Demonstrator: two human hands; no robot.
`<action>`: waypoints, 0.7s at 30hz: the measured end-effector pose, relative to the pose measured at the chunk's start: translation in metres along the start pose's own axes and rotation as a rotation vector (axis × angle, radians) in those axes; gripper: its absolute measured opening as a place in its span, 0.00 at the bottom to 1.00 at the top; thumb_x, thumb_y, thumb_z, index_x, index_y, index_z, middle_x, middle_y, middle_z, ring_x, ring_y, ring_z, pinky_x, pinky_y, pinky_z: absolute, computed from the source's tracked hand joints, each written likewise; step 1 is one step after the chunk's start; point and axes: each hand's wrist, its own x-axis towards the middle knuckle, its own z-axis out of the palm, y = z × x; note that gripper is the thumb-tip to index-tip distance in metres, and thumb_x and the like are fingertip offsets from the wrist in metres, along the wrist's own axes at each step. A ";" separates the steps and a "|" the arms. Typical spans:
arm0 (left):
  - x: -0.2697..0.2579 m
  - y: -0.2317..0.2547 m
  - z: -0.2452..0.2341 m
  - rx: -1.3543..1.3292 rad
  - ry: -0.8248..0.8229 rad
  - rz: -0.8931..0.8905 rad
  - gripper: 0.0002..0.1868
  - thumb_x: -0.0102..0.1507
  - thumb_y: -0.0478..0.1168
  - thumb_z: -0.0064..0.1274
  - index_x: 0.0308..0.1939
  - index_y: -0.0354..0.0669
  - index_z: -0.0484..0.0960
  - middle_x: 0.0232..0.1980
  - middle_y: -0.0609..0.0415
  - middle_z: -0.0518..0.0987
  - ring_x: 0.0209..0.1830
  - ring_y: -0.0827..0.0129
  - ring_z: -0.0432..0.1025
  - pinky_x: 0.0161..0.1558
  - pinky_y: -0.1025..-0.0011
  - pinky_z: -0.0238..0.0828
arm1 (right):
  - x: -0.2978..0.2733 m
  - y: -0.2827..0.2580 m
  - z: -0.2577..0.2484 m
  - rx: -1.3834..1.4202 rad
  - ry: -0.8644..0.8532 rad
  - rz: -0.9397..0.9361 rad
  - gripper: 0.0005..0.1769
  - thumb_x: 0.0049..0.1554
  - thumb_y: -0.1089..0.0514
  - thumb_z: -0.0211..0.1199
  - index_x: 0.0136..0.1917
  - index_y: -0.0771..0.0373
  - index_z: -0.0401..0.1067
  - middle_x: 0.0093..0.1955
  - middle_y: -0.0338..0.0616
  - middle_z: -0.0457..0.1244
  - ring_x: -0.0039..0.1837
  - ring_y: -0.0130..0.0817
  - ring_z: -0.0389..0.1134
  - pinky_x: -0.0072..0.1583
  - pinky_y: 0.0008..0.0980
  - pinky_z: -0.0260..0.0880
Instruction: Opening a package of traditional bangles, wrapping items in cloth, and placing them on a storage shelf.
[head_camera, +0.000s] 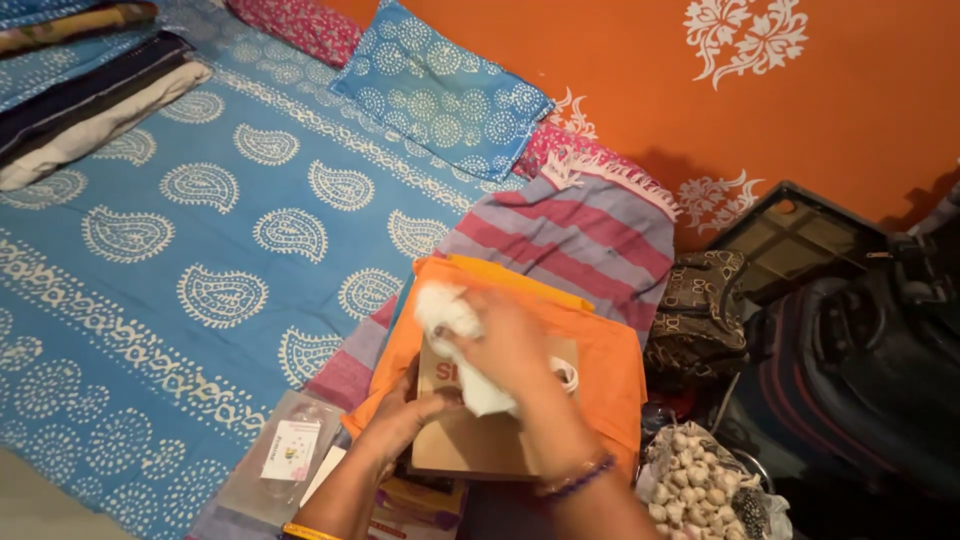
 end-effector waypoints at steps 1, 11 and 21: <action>0.002 -0.004 0.001 0.001 0.000 0.003 0.60 0.46 0.46 0.65 0.79 0.42 0.51 0.60 0.46 0.81 0.57 0.59 0.78 0.57 0.63 0.75 | 0.002 -0.004 0.003 0.000 0.002 -0.002 0.26 0.48 0.46 0.74 0.56 0.62 0.76 0.51 0.53 0.72 0.51 0.51 0.73 0.50 0.46 0.72; -0.005 -0.005 0.014 -0.186 0.159 0.018 0.66 0.43 0.40 0.70 0.80 0.43 0.47 0.64 0.42 0.79 0.60 0.59 0.76 0.57 0.64 0.75 | -0.007 0.099 -0.070 -0.250 -0.269 0.643 0.26 0.50 0.41 0.69 0.57 0.55 0.79 0.54 0.50 0.72 0.56 0.46 0.74 0.57 0.43 0.72; 0.006 -0.022 0.009 -0.236 0.033 0.165 0.41 0.49 0.38 0.67 0.66 0.35 0.73 0.55 0.42 0.84 0.53 0.59 0.78 0.53 0.64 0.76 | -0.203 0.207 0.023 0.521 -0.164 0.910 0.22 0.55 0.49 0.64 0.58 0.64 0.77 0.49 0.51 0.73 0.49 0.42 0.75 0.50 0.39 0.74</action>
